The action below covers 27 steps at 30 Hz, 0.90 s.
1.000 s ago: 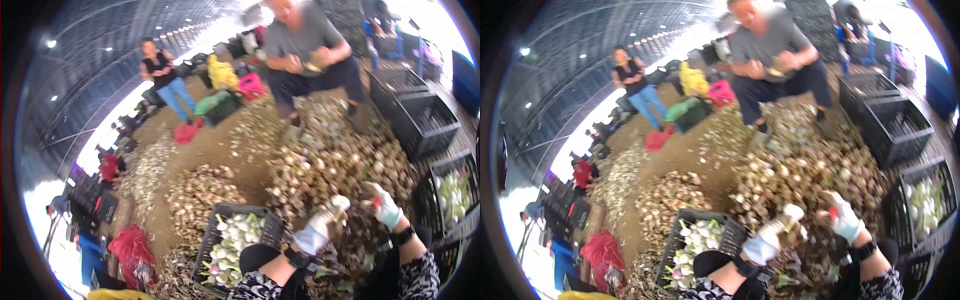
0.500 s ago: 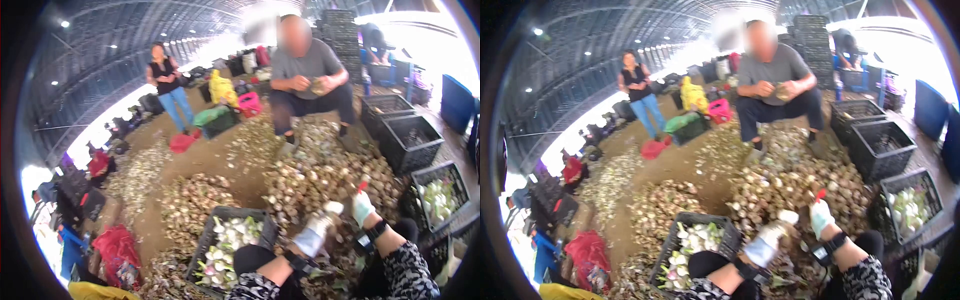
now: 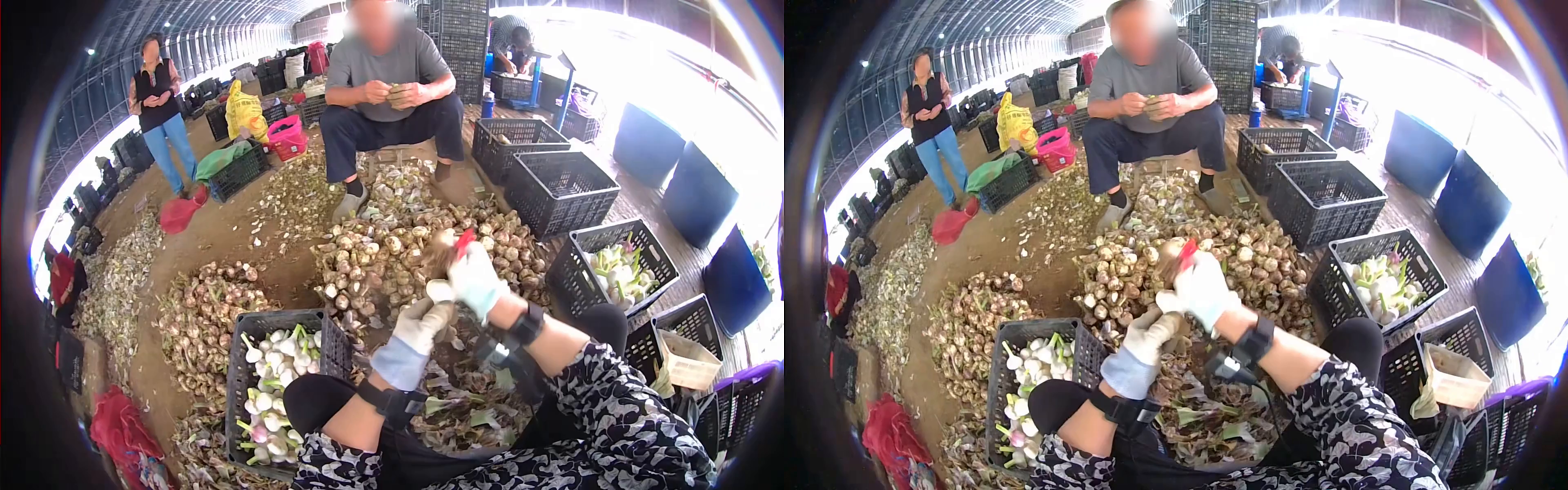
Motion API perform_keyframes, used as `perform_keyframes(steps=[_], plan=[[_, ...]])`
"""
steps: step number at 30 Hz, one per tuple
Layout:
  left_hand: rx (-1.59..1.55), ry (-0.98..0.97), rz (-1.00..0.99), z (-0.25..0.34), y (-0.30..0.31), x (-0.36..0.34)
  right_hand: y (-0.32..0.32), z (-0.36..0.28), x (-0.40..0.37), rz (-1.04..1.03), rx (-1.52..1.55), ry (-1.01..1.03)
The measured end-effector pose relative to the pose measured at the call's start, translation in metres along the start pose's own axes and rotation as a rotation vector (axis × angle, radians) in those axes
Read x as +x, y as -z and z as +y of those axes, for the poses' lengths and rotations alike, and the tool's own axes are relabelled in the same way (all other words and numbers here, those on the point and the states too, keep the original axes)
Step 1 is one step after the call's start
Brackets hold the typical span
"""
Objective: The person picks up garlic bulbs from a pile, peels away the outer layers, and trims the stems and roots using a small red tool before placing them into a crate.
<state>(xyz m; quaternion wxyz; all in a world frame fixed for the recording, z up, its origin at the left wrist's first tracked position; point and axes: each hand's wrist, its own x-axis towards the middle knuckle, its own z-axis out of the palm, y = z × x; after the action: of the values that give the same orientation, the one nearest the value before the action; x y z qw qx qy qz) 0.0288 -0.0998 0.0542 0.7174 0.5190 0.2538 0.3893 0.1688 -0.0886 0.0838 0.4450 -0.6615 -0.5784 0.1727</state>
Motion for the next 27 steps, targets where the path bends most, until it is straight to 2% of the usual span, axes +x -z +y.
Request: perform_keyframes(steps=[1,3,4,5,6,7,9,11,12,13,14,15,16,18,19,20,21,22,23,25,26,27], plan=[[-0.085,-0.001,-0.039,0.004,0.003,-0.001,0.015,-0.019,0.008,-0.132,0.508,-0.225],[-0.110,0.074,0.014,0.001,0.007,0.003,0.024,0.025,0.020,-0.240,0.676,-0.104],[-0.212,0.101,0.072,0.005,0.004,0.004,0.031,0.014,0.019,-0.250,0.679,-0.145],[-0.312,0.134,0.131,0.006,0.003,0.004,0.025,0.039,0.021,-0.294,0.803,0.208],[-0.227,0.126,0.067,0.005,0.008,0.005,0.024,0.049,0.013,-0.324,0.746,0.267],[-0.223,0.149,0.067,0.003,0.008,0.007,0.029,0.027,0.000,-0.345,0.691,0.322],[-0.100,0.074,0.019,-0.004,0.005,0.010,0.025,0.015,-0.013,-0.042,0.100,0.480],[0.054,0.093,0.005,-0.013,0.010,0.015,0.036,0.019,-0.003,-0.035,-0.002,0.484],[0.015,0.055,-0.024,-0.011,0.007,0.014,0.036,0.036,0.008,0.085,0.089,0.211],[-0.022,0.014,-0.053,-0.010,0.007,0.014,0.041,0.052,0.023,0.173,0.649,-0.214],[-0.018,0.018,-0.060,-0.011,0.009,0.015,0.051,0.081,0.032,0.131,0.516,-0.343],[-0.012,0.059,-0.038,-0.014,0.011,0.019,0.045,0.114,0.040,0.092,0.789,-0.278],[-0.017,0.104,-0.009,-0.020,0.013,0.021,0.046,0.124,0.038,-0.192,1.099,-0.292],[-0.032,0.124,0.010,-0.029,0.015,0.027,0.040,0.130,0.015,-0.391,0.717,-0.149],[-0.035,0.129,0.026,-0.031,0.015,0.032,0.035,0.121,0.004,-0.289,0.034,0.014],[0.009,0.252,0.051,-0.023,0.010,0.035,0.033,0.113,-0.001,-0.273,0.273,0.027],[0.127,0.242,0.130,-0.024,0.001,0.038,0.026,0.103,-0.005,-0.337,0.612,-0.038],[0.309,0.153,0.155,-0.032,-0.003,0.041,0.019,0.092,-0.010,-0.390,0.947,-0.126],[0.504,0.076,0.184,-0.041,0.000,0.044,0.008,0.086,-0.017,-0.508,1.374,-0.327],[1.035,0.176,0.170,-0.043,0.011,0.051,0.002,0.086,-0.014,-0.659,0.931,-0.087],[1.053,0.238,0.215,-0.037,0.011,0.050,-0.005,0.091,-0.008,-0.720,1.350,-0.321],[1.065,0.299,0.250,-0.030,0.011,0.048,-0.014,0.094,-0.006,-0.714,1.429,-0.392]])
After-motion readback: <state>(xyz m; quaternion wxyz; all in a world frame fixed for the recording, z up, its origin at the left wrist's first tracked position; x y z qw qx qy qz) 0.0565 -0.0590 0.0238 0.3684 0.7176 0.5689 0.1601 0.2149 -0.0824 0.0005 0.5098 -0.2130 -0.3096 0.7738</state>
